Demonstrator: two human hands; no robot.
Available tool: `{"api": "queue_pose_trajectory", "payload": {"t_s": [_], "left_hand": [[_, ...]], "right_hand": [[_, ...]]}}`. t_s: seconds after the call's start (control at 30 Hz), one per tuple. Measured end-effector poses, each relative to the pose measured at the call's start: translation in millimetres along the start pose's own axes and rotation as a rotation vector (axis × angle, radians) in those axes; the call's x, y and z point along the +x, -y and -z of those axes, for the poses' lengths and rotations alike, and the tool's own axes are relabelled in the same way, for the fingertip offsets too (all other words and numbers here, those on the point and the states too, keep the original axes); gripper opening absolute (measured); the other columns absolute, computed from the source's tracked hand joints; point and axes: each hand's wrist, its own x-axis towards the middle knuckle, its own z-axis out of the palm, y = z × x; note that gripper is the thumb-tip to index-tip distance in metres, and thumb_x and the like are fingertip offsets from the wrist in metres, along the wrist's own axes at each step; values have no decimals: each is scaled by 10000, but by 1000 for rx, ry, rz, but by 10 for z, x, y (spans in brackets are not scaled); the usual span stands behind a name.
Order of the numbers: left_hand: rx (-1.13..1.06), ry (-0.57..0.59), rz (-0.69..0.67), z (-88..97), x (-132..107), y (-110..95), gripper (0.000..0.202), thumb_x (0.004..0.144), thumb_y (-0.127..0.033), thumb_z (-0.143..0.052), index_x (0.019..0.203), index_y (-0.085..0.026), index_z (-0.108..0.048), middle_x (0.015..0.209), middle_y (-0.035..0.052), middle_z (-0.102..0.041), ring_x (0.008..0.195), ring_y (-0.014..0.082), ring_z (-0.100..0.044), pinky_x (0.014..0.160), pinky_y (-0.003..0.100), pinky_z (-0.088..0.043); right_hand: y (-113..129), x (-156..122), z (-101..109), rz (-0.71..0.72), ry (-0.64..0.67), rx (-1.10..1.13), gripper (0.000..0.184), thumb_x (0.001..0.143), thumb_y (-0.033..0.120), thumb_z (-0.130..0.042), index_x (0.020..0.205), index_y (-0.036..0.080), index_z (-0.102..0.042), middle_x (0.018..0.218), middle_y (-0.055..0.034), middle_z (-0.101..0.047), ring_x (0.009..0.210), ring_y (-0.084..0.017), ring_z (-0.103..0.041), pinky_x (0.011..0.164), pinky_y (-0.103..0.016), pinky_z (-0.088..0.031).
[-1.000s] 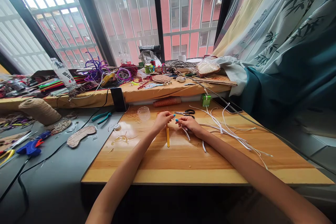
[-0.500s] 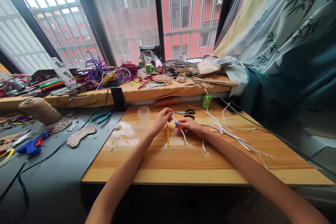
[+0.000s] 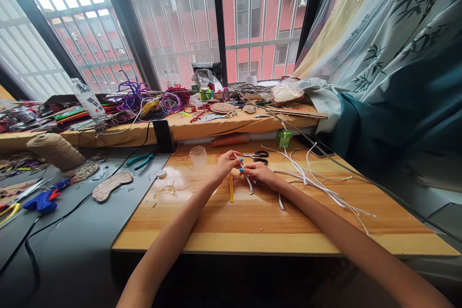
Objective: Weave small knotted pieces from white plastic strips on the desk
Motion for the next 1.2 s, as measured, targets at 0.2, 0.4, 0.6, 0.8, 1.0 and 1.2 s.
{"api": "queue_pose_trajectory", "payload": {"t_s": [0.2, 0.4, 0.6, 0.8, 1.0, 1.2], "left_hand": [[-8, -38, -20, 13, -4, -35, 146, 672, -115, -539, 815, -96, -519, 518, -22, -553, 484, 80, -532, 525, 207, -439], [-20, -34, -1, 8, -15, -43, 160, 671, -120, -542, 826, -94, -512, 518, -18, -559, 470, 83, -538, 509, 214, -453], [-28, -24, 22, 9, -20, -33, 176, 674, -143, -547, 840, -103, -504, 536, -17, -560, 476, 89, -550, 498, 224, -476], [33, -89, -45, -7, -29, -62, 141, 672, -153, -547, 801, -117, -503, 521, -32, -540, 447, 72, -528, 470, 193, -455], [40, -94, -65, -12, -25, -52, 141, 691, -172, -533, 816, -123, -489, 538, -31, -531, 455, 75, -529, 476, 201, -458], [28, -49, -53, -16, -22, -26, 236, 697, -255, -563, 872, -119, -481, 587, -8, -561, 482, 73, -533, 492, 199, -455]], "right_hand": [[-38, 11, 8, 28, 77, -47, 365, 638, 470, -547, 675, 110, -600, 473, 38, -474, 382, -46, -356, 389, -197, -262], [-59, 34, 13, 9, 99, -91, 326, 671, 427, -521, 715, 117, -612, 514, 24, -529, 366, -45, -374, 375, -190, -273], [-63, 35, -9, 28, 93, -175, 333, 713, 416, -468, 727, 119, -618, 446, 41, -467, 349, -50, -373, 368, -185, -270], [-9, -5, -31, 51, 84, -226, 337, 716, 425, -467, 731, 121, -612, 393, 60, -412, 341, -56, -367, 364, -184, -248], [10, -7, -41, 13, 90, -201, 295, 743, 349, -431, 760, 117, -612, 366, 60, -426, 324, -62, -385, 364, -185, -276], [66, -35, -52, -14, 82, -105, 309, 728, 392, -453, 727, 123, -605, 501, 17, -566, 327, -45, -386, 354, -182, -284]]}}
